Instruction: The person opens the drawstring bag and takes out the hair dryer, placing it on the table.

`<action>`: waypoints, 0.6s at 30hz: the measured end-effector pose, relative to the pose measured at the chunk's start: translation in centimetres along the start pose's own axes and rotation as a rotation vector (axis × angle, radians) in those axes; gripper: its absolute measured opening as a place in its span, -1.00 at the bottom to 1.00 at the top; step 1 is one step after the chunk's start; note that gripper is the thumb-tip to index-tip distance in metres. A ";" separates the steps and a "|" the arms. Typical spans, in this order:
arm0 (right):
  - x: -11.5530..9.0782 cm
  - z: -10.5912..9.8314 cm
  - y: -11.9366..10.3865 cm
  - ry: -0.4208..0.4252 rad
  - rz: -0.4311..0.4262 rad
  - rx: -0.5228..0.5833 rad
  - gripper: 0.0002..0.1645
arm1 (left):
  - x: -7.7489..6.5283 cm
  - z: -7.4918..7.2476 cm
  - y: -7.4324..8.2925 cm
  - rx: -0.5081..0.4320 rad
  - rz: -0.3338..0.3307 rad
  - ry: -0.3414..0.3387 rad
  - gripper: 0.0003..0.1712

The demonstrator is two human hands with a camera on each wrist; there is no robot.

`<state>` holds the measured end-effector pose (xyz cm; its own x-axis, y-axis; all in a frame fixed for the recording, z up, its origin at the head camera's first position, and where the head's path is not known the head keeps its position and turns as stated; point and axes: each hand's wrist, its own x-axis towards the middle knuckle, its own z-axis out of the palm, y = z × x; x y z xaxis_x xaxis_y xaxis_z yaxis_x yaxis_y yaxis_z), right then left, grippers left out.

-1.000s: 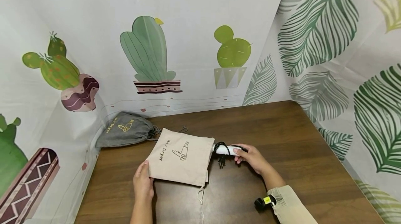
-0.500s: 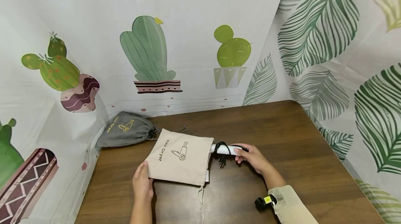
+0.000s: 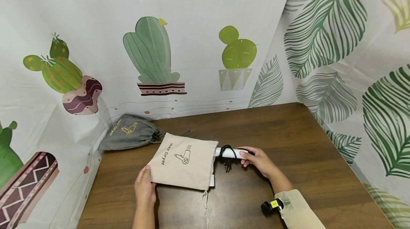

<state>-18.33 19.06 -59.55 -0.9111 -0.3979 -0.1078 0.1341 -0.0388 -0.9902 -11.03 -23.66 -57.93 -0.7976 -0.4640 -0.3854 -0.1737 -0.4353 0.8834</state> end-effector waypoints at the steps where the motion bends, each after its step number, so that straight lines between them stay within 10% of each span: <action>1: 0.0 0.0 0.0 -0.002 -0.001 -0.001 -0.42 | 0.0 0.0 0.0 -0.004 -0.001 -0.001 -0.81; 18: 0.0 -0.2 -0.1 -0.026 0.002 -0.026 -0.40 | 0.5 -0.6 -0.3 -0.009 0.025 0.011 -0.81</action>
<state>-18.44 19.29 -59.43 -0.9004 -0.4214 -0.1077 0.1252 -0.0138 -0.9920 -11.01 -24.24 -58.53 -0.7949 -0.4837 -0.3662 -0.1482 -0.4305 0.8903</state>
